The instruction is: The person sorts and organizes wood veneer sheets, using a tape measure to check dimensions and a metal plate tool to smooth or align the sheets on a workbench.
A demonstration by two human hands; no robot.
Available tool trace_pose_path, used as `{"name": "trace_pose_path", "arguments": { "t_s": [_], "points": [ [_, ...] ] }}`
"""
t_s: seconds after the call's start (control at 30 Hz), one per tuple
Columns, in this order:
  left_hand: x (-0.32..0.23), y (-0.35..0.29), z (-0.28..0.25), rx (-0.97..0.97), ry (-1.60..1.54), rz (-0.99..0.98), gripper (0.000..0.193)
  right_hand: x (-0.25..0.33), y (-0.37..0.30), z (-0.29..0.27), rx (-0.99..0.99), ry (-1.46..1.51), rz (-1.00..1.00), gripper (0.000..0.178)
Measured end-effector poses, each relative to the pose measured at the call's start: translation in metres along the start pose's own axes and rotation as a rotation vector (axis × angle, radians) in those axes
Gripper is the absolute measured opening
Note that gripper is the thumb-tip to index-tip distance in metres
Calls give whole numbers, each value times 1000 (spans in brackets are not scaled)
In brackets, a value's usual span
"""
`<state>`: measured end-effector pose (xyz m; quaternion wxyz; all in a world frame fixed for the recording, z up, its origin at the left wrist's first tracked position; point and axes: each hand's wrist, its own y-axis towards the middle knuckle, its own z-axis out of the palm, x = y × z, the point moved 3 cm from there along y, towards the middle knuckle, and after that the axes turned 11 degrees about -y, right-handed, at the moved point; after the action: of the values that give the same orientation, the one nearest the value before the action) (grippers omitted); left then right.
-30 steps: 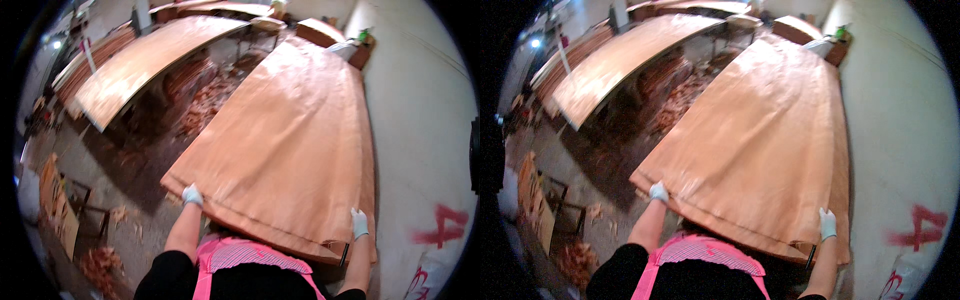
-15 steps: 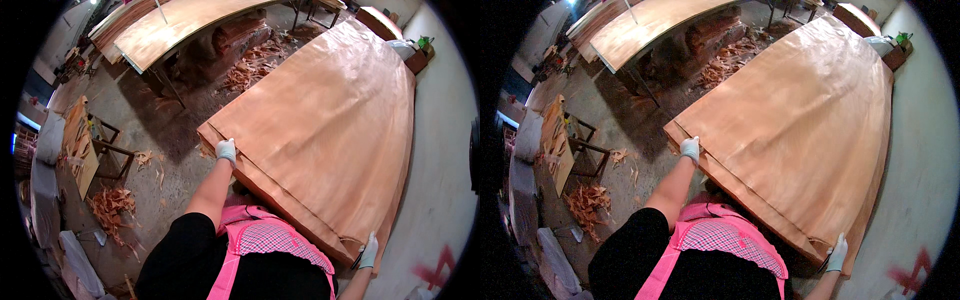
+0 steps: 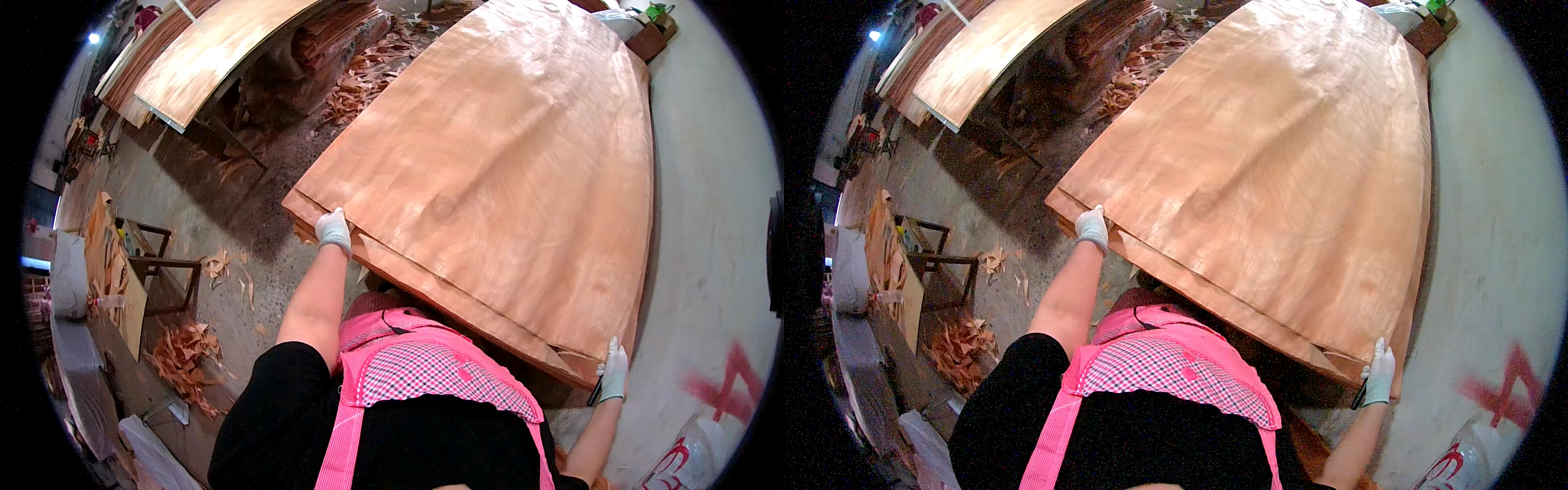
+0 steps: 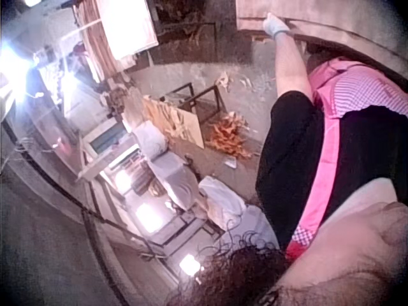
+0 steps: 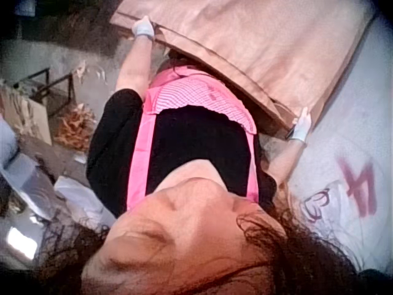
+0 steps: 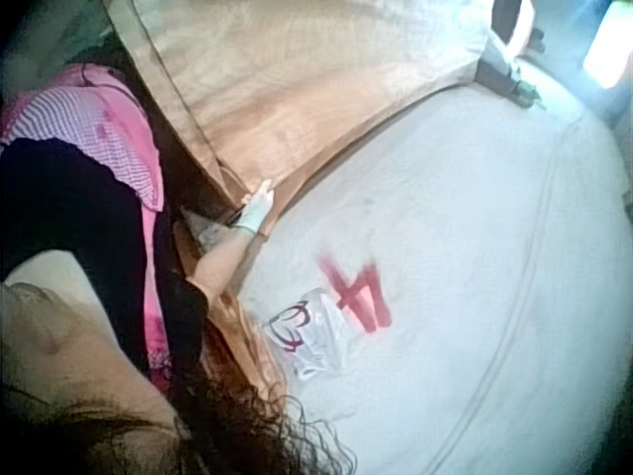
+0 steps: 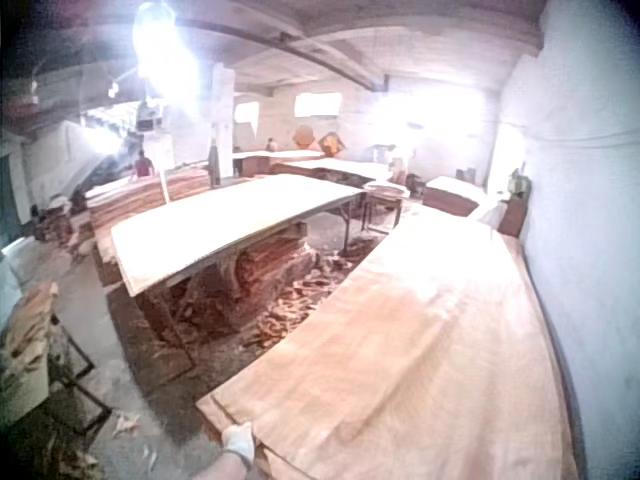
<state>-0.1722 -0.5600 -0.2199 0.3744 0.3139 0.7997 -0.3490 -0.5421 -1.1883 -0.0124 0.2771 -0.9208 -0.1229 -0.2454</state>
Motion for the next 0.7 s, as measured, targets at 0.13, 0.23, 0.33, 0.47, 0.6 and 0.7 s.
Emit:
{"name": "trace_pose_path", "arguments": {
  "t_s": [0.13,0.23,0.33,0.47,0.6,0.7],
  "points": [
    [1,-12,-8,-90,-309,-45,32,1,5,0,42,-20,-55,28],
    [-30,-58,-5,-143,-487,45,46,-6,0,0,27,-9,-50,29],
    [-62,-126,-9,30,-95,697,70,-13,1,-3,32,21,-60,32],
    [-78,-184,50,370,514,990,75,-11,1,0,55,17,-122,32],
    [-80,-230,104,584,577,1160,73,-5,0,3,58,27,-51,32],
    [-74,-277,124,806,613,1285,70,-6,4,2,76,31,-44,31]
  ]
}}
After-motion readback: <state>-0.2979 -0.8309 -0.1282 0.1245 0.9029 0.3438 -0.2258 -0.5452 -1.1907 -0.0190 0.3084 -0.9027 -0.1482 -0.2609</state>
